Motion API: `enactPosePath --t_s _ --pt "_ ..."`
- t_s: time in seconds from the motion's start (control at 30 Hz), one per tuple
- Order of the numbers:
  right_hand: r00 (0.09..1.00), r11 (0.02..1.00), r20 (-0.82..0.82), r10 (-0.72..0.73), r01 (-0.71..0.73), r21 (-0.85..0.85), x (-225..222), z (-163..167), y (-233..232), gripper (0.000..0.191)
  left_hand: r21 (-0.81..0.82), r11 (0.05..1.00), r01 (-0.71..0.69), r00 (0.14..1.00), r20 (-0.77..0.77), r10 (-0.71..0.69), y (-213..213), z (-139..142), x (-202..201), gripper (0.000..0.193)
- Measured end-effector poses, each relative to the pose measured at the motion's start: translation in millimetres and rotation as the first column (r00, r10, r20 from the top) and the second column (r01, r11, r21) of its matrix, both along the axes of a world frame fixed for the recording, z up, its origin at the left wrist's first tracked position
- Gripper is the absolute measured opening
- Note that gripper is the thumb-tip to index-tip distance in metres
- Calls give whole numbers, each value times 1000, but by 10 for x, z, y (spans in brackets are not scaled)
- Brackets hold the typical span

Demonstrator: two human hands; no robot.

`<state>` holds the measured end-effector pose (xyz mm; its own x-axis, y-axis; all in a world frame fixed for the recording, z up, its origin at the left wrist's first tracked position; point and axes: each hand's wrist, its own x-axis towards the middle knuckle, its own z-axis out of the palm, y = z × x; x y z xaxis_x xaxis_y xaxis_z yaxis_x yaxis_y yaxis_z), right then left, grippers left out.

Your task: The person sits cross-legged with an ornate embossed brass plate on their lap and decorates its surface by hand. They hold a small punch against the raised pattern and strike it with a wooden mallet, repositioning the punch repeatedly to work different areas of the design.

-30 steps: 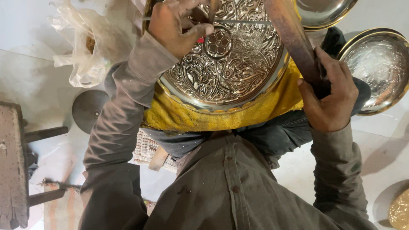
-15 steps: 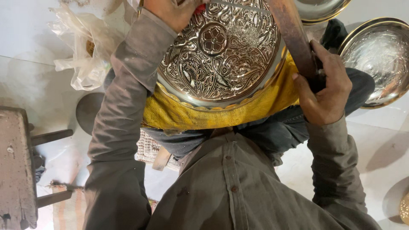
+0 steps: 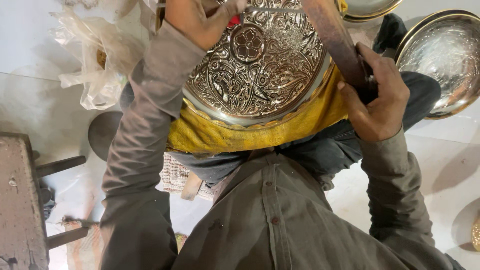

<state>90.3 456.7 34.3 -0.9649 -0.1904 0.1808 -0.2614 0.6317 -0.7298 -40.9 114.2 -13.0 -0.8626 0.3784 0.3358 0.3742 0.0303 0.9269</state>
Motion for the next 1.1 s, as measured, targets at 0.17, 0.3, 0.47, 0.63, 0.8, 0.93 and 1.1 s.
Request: enactPosePath --t_s 0.17,0.3,0.47,0.63,0.8,0.93,1.1 --pt "998 999 -50 23 -22 26 -83 42 27 51 -34 998 44 997 57 -42 171 -24 154 15" --pt "998 999 -49 38 -37 17 -164 73 78 53 -35 992 -120 990 64 122 406 -195 105 30" --pt "994 990 -84 69 -58 127 -246 132 202 52 -200 926 -319 943 35 332 560 -292 262 40" --pt "983 977 -111 149 -128 172 -381 187 346 53 -331 809 -486 866 -58 496 688 -287 291 36" --pt "948 932 -173 266 -207 296 -576 296 495 49 -282 800 -530 834 1 552 756 -334 306 30" --pt "881 865 -253 400 -272 421 -785 377 512 34 -287 786 -547 819 11 573 764 -370 301 23" --pt "881 824 -208 425 -281 493 -963 452 468 19 -342 765 -546 822 -45 567 737 -346 264 19"
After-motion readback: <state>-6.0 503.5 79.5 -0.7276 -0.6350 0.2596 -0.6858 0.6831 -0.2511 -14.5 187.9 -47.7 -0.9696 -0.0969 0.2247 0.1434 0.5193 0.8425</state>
